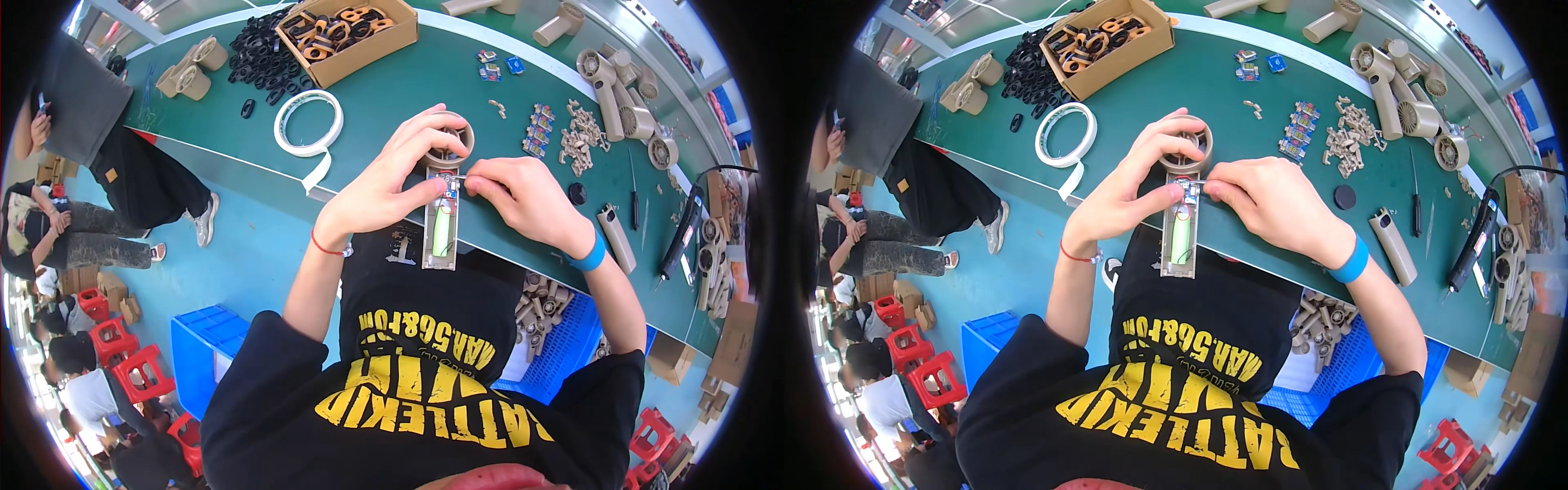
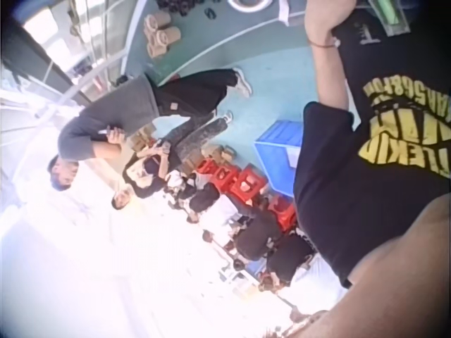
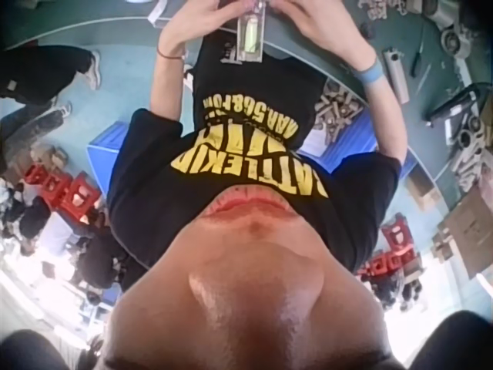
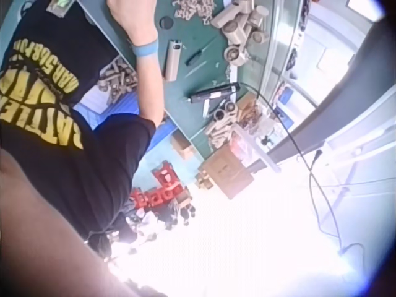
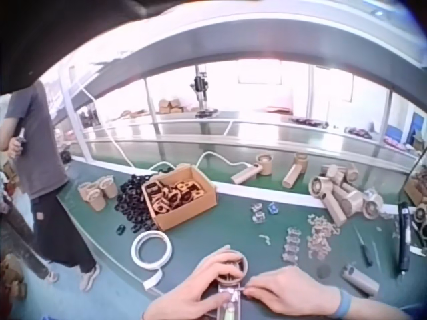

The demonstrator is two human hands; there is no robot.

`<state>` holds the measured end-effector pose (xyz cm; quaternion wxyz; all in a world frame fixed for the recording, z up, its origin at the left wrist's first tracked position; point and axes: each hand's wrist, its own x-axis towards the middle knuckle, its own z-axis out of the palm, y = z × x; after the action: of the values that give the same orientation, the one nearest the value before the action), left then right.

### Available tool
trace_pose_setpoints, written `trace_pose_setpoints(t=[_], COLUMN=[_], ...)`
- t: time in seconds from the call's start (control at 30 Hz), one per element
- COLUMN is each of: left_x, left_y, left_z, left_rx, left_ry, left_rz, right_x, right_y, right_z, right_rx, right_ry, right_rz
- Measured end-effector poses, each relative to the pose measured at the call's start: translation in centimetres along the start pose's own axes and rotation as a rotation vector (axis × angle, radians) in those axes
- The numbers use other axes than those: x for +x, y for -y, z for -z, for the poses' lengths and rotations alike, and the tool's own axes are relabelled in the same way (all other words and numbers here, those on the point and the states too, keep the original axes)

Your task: Assembling the internal components, including the motor, battery, and circuit board, into a portable fan housing.

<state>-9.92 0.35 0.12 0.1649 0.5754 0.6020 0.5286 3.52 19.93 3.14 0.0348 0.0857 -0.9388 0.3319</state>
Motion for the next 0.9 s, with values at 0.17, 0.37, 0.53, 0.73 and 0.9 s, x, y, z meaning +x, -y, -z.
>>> trace_pose_setpoints(t=[0.17,0.37,0.53,0.73,0.9], left_x=[-0.1,0.0,-0.2,-0.1,-0.1], left_y=[-0.3,-0.1,-0.2,-0.2,-0.1], left_z=[0.4,0.2,0.3,0.1,0.4], left_rx=[0.027,0.000,0.004,0.036,0.043], left_ry=[0.037,0.043,0.043,0.017,0.037], left_rz=[0.018,0.034,0.035,0.012,0.015], right_x=[-0.2,-0.7,-0.9,-1.0,-1.1], right_y=[0.9,1.4,1.8,2.4,2.5], right_z=[-0.4,-0.8,-1.0,-1.7,-2.2], right_rx=[-0.011,0.050,0.071,0.037,-0.023], right_ry=[-0.046,-0.070,-0.076,-0.141,-0.186], right_rz=[-0.005,-0.122,-0.136,-0.140,-0.143])
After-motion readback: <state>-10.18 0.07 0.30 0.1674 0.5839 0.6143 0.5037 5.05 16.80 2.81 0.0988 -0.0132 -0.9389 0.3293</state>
